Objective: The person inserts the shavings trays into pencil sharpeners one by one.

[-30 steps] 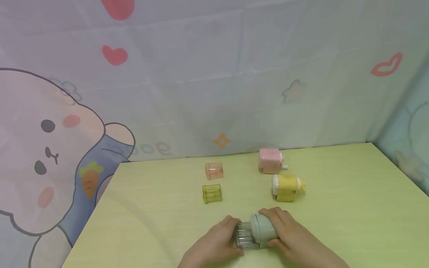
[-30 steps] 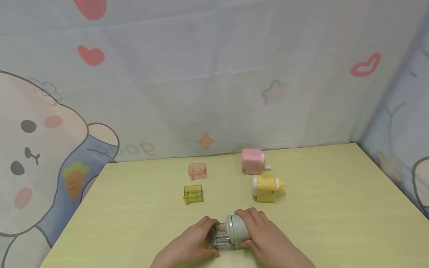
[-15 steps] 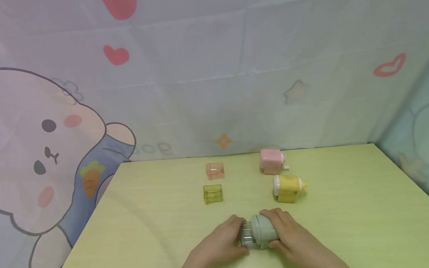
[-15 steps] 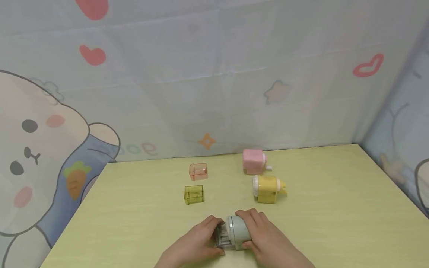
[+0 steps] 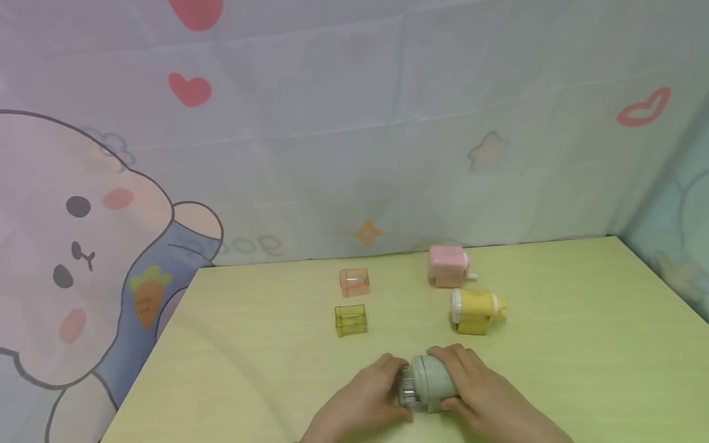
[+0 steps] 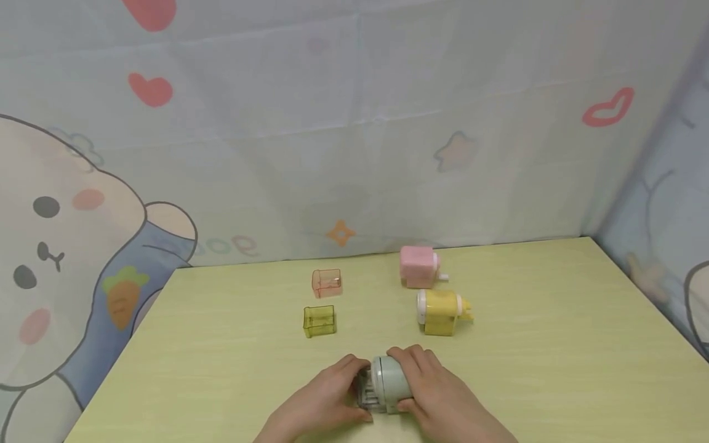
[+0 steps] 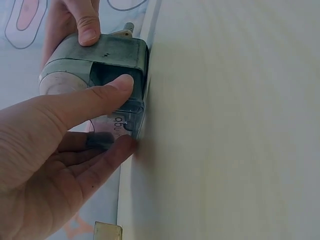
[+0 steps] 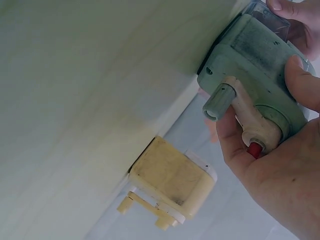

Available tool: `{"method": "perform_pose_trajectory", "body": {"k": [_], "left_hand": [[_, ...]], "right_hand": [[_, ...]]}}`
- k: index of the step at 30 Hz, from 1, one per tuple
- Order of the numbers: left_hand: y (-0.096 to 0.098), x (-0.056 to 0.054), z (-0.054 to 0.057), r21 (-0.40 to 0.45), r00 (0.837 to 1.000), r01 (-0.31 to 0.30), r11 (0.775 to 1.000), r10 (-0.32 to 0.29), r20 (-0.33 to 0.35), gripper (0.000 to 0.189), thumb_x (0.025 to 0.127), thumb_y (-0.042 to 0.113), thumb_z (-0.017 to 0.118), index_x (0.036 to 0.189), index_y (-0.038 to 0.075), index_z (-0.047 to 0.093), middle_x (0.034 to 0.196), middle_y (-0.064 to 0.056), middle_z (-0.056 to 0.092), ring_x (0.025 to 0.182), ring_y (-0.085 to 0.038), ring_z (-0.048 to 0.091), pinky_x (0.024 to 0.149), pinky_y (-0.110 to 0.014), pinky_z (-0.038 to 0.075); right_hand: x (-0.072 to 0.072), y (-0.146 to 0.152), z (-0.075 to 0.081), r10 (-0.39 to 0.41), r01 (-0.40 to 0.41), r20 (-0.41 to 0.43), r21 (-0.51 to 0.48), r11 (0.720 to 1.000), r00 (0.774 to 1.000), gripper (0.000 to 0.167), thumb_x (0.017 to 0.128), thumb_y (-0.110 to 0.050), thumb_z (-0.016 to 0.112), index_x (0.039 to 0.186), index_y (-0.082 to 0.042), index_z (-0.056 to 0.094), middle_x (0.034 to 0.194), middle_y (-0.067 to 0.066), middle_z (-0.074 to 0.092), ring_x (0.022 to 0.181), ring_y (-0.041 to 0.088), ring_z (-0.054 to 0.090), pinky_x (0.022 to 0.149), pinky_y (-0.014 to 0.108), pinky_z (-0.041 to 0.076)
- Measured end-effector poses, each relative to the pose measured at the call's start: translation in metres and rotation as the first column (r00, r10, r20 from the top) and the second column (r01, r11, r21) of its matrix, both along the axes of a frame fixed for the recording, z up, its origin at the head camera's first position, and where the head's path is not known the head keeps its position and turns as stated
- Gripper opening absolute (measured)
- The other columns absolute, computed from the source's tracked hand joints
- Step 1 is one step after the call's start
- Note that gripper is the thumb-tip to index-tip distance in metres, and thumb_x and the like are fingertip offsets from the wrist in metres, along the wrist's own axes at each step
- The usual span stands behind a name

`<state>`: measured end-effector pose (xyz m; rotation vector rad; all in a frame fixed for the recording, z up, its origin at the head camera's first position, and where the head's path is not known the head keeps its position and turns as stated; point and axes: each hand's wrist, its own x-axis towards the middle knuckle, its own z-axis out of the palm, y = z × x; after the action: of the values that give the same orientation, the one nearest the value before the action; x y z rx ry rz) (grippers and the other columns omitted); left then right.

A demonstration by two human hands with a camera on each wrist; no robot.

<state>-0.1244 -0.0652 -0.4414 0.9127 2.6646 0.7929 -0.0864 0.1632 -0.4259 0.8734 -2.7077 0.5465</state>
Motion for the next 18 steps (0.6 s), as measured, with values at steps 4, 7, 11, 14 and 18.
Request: {"method": "perform_pose_trajectory", "body": {"k": [4,7,11,14,18], "left_hand": [[0.003,-0.002,0.0,-0.001,1.0,0.025,1.0,-0.025,-0.019,0.061,0.075,0.032,0.082,0.125,0.01,0.053,0.116,0.005,0.056,0.087,0.004,0.049,0.078,-0.013,0.047],[0.007,-0.003,-0.001,-0.001,1.0,0.025,1.0,-0.025,-0.015,0.063,0.074,0.032,0.082,0.125,0.01,0.053,0.115,0.006,0.056,0.086,0.004,0.048,0.077,-0.013,0.046],[0.01,-0.004,-0.002,-0.002,1.0,0.02,1.0,-0.02,-0.023,0.063,0.073,0.032,0.083,0.125,0.011,0.053,0.115,0.007,0.056,0.088,0.004,0.049,0.078,-0.013,0.047],[0.012,-0.004,-0.002,-0.001,0.999,0.018,1.0,-0.018,-0.027,0.063,0.073,0.031,0.083,0.124,0.011,0.053,0.115,0.006,0.056,0.088,0.004,0.049,0.078,-0.013,0.047],[0.014,-0.005,-0.001,0.002,1.0,0.0,1.0,0.0,-0.011,0.063,0.072,0.032,0.084,0.123,0.012,0.054,0.112,0.008,0.055,0.086,0.003,0.049,0.077,-0.013,0.046]], "right_hand": [[-0.001,-0.001,-0.001,-0.002,0.002,-0.018,0.0,1.0,1.0,0.069,0.079,-0.028,0.074,0.137,-0.014,0.04,0.123,-0.009,0.049,0.103,0.005,0.047,0.079,0.027,0.051],[-0.001,-0.001,-0.002,-0.003,0.003,-0.039,0.001,1.0,0.999,0.07,0.077,-0.028,0.075,0.136,-0.013,0.04,0.122,-0.009,0.049,0.103,0.006,0.048,0.079,0.028,0.051],[-0.002,-0.001,-0.003,-0.001,0.001,-0.053,0.0,1.0,0.999,0.071,0.076,-0.027,0.076,0.136,-0.012,0.041,0.122,-0.009,0.049,0.104,0.006,0.048,0.08,0.028,0.052],[-0.002,-0.001,-0.003,-0.001,0.001,-0.06,-0.001,1.0,0.998,0.071,0.076,-0.027,0.076,0.136,-0.012,0.041,0.121,-0.008,0.049,0.103,0.006,0.048,0.079,0.028,0.052],[-0.002,-0.001,-0.003,-0.001,0.001,-0.062,0.003,1.0,0.998,0.071,0.076,-0.026,0.076,0.136,-0.012,0.041,0.121,-0.009,0.049,0.103,0.006,0.048,0.078,0.028,0.052]]}}
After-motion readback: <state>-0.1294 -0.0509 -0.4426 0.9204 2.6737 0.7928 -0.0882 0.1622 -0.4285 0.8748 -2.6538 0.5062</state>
